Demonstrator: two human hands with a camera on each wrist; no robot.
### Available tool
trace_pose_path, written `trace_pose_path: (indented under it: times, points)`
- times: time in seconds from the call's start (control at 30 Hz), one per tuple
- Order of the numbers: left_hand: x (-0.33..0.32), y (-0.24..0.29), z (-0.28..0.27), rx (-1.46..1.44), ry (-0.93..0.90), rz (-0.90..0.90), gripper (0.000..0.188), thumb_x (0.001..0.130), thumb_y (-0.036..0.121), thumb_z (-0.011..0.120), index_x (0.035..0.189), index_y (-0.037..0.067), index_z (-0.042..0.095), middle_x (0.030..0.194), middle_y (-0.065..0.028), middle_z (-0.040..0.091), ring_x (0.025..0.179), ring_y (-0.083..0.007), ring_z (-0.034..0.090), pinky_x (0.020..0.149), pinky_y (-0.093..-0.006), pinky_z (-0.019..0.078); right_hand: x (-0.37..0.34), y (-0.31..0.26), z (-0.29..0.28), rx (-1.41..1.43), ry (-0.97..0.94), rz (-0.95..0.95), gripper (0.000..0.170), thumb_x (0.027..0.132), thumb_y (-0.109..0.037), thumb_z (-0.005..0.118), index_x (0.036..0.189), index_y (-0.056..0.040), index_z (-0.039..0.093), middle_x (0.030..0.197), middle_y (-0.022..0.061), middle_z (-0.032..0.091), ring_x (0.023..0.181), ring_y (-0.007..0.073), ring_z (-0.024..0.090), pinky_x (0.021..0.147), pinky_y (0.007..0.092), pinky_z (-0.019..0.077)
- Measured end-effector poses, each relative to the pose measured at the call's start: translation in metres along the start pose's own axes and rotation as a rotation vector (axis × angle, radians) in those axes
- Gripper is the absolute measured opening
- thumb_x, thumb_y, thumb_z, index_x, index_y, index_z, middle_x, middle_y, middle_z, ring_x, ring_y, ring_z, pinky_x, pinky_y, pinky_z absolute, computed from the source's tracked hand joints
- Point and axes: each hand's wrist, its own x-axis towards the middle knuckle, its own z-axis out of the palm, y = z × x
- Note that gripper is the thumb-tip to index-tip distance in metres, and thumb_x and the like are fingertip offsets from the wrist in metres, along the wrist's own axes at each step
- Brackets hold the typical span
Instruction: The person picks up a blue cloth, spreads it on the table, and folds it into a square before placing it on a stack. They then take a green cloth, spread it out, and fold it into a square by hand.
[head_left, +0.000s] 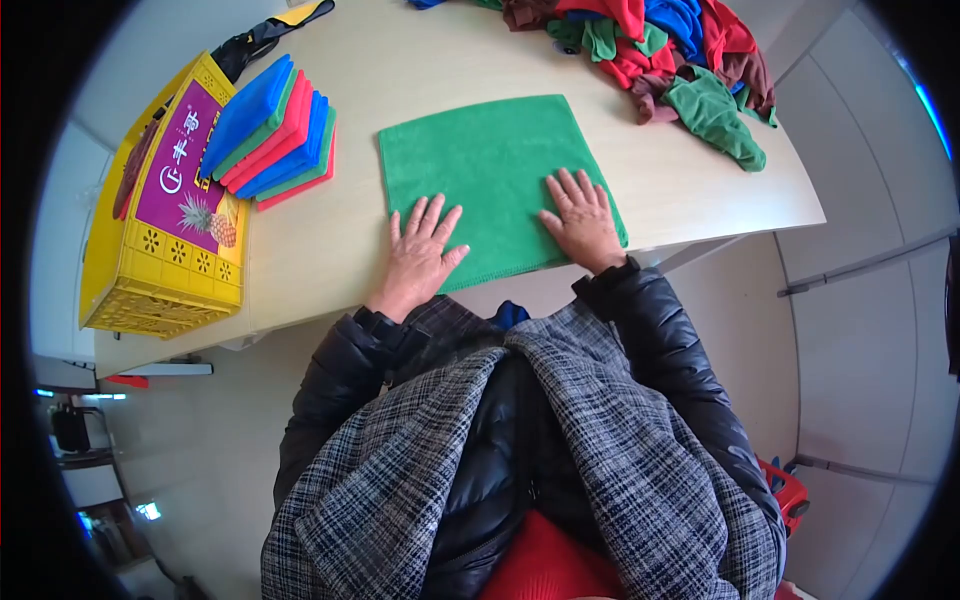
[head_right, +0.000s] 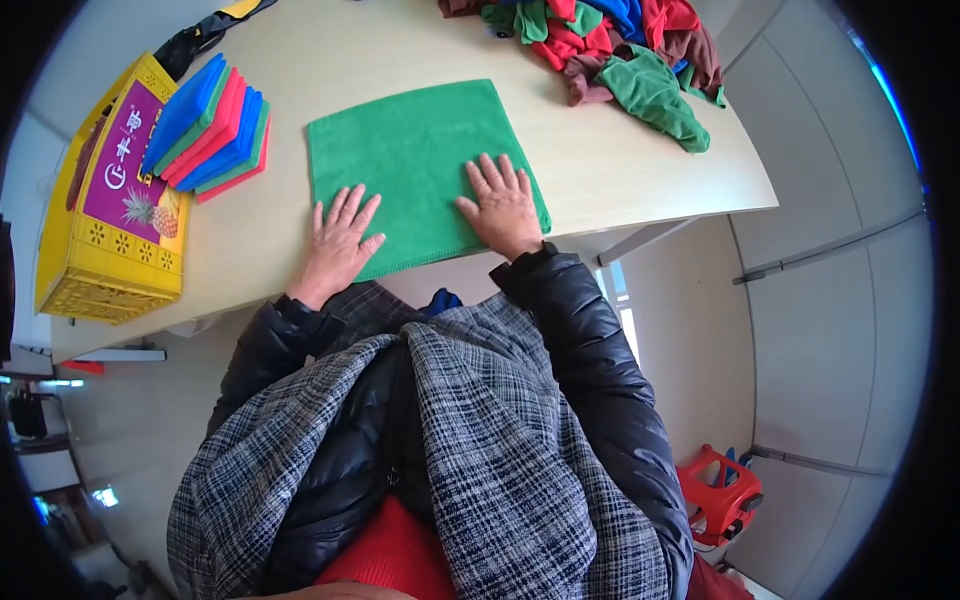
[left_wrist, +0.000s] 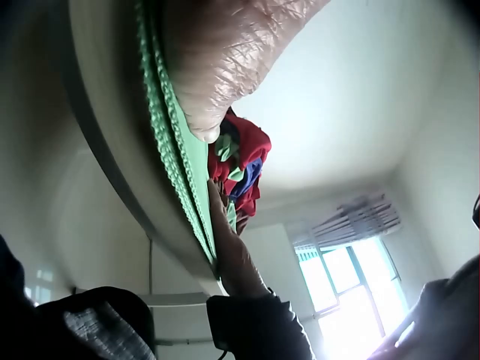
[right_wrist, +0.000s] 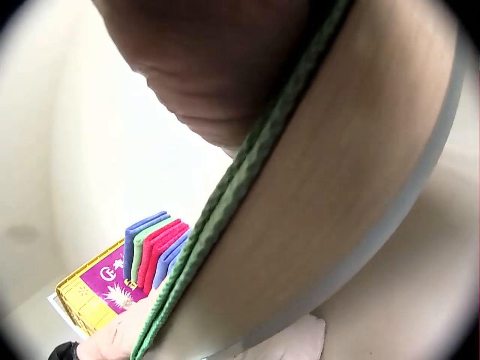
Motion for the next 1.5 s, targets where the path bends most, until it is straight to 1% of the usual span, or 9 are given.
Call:
trace_pose_path:
  times: [0.33,0.43,0.6,0.7,1.0,1.1,1.27,1.33,1.5]
  points:
    - [-0.035,-0.008,-0.009,-0.015,0.031,-0.002,0.067,0.099,0.053,0.048,0.154,0.016,0.038,0.162,-0.0104,0.03,0.15,-0.0317,0.023,0.12,-0.0616,0.0137,-0.038,0.052,-0.006,0.042,0.014,0.044,0.064,0.1,-0.049,0.049,0.153,-0.0158,0.038,0.159,0.0116,0.036,0.148,0.0359,0.029,0.12,0.0528,0.0226]
    - [-0.055,0.002,-0.021,-0.009,0.097,0.131,0.063,0.093,0.039,0.064,0.147,0.011,0.046,0.156,-0.011,0.04,0.146,-0.0304,0.033,0.119,-0.0585,0.0204,-0.051,0.06,-0.018,0.109,0.063,-0.011,0.067,0.098,-0.052,0.051,0.152,-0.0152,0.041,0.158,0.0102,0.037,0.148,0.0353,0.029,0.12,0.0534,0.0226]
    - [-0.07,-0.008,-0.019,-0.147,0.227,0.164,0.047,0.085,0.016,0.071,0.13,0.007,0.06,0.139,-0.0111,0.057,0.132,-0.0325,0.051,0.115,-0.0531,0.0336,-0.071,0.061,-0.035,0.052,-0.012,-0.192,0.069,0.092,-0.045,0.065,0.151,-0.0169,0.042,0.158,0.0096,0.037,0.148,0.0346,0.03,0.12,0.0519,0.0243]
    - [-0.076,-0.009,-0.024,-0.216,0.357,0.183,0.035,0.074,-0.004,0.073,0.107,0.004,0.068,0.114,-0.0104,0.068,0.11,-0.0327,0.063,0.105,-0.0479,0.0457,-0.07,0.06,-0.038,0.109,-0.033,-0.191,0.072,0.088,-0.04,0.072,0.151,-0.0177,0.043,0.158,0.009,0.038,0.147,0.0339,0.031,0.12,0.0501,0.0257]
    - [-0.084,-0.011,-0.062,-0.334,0.457,0.134,0.024,0.073,-0.005,0.071,0.095,0.004,0.068,0.098,-0.0102,0.07,0.098,-0.031,0.066,0.097,-0.0462,0.0505,-0.08,0.046,-0.046,0.166,0.052,-0.216,0.053,0.078,-0.01,0.073,0.13,-0.0122,0.063,0.14,0.0087,0.057,0.137,0.0334,0.046,0.113,0.045,0.0386]
    - [-0.091,-0.011,-0.073,-0.432,0.366,0.087,0.02,0.074,-0.004,0.072,0.093,0.003,0.068,0.096,-0.0107,0.07,0.097,-0.0323,0.066,0.097,-0.0458,0.05,-0.08,0.044,-0.054,0.228,0.118,-0.264,0.045,0.076,-0.002,0.07,0.12,-0.0083,0.067,0.131,0.0101,0.064,0.129,0.0345,0.054,0.108,0.0434,0.0444]
    - [-0.103,-0.026,-0.093,-0.526,0.234,0.075,0.019,0.078,-0.005,0.071,0.095,0.001,0.066,0.097,-0.0104,0.07,0.096,-0.0269,0.066,0.09,-0.0364,0.0504,-0.067,0.036,-0.101,0.554,-0.117,-0.122,0.026,0.08,0.0,0.068,0.106,-0.003,0.069,0.101,0.0102,0.072,0.099,0.0248,0.068,0.089,0.0337,0.0529]
    - [-0.095,-0.031,-0.102,-0.664,0.212,-0.117,0.015,0.082,0.0,0.072,0.095,-0.002,0.066,0.091,-0.0088,0.068,0.09,-0.0205,0.066,0.086,-0.0334,0.0514,-0.055,0.039,-0.113,0.713,-0.258,-0.039,0.02,0.085,-0.004,0.067,0.104,-0.001,0.069,0.086,0.0094,0.072,0.081,0.0188,0.068,0.077,0.0306,0.0545]
    - [-0.031,-0.078,-0.096,-0.786,0.227,-0.308,0.018,0.091,0.012,0.071,0.097,-0.004,0.066,0.076,-0.003,0.06,0.076,-0.0067,0.055,0.069,-0.0264,0.0472,0.032,0.063,-0.099,0.854,-0.42,0.153,0.014,0.092,-0.009,0.067,0.101,0.0005,0.068,0.082,0.0045,0.069,0.079,0.0102,0.063,0.072,0.0266,0.0503]
